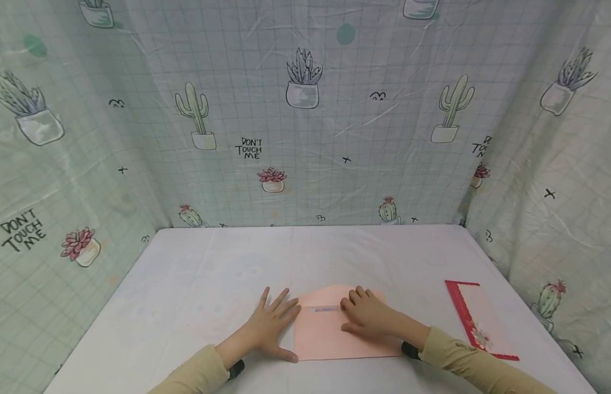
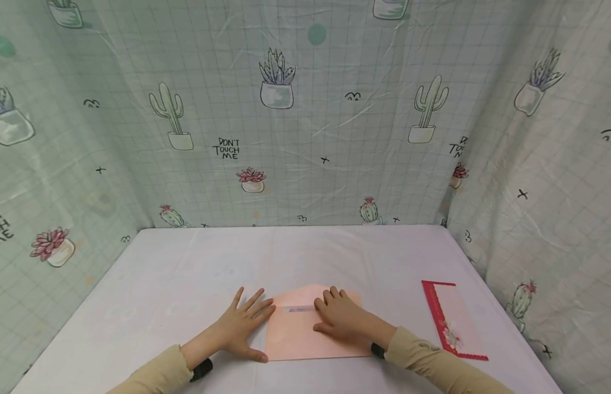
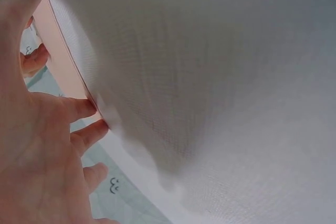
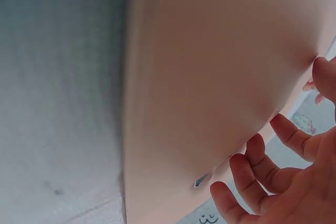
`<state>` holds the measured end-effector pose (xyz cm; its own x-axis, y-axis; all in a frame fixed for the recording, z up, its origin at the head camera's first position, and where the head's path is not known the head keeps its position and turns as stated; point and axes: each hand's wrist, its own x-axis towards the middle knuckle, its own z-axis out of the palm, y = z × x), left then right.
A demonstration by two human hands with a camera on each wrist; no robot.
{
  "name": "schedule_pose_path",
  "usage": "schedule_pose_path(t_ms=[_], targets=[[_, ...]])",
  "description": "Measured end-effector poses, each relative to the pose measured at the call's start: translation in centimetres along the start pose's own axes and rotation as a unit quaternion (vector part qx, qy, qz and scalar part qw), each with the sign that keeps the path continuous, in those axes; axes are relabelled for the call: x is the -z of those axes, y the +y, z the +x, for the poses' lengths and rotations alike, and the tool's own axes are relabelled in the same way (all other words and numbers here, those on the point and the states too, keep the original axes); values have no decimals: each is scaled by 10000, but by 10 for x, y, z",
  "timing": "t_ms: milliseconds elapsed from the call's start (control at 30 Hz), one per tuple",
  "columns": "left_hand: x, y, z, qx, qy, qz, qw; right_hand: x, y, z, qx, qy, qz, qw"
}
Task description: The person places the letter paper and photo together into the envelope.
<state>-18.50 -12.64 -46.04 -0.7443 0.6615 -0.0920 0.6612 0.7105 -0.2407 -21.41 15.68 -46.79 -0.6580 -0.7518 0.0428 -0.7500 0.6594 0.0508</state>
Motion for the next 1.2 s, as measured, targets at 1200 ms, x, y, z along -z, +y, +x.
schedule_pose_path(t_ms=[1200], targets=[[-2,-1,-4,-163,364,-53,9992,14,36,-50,-504,935,582,9926]])
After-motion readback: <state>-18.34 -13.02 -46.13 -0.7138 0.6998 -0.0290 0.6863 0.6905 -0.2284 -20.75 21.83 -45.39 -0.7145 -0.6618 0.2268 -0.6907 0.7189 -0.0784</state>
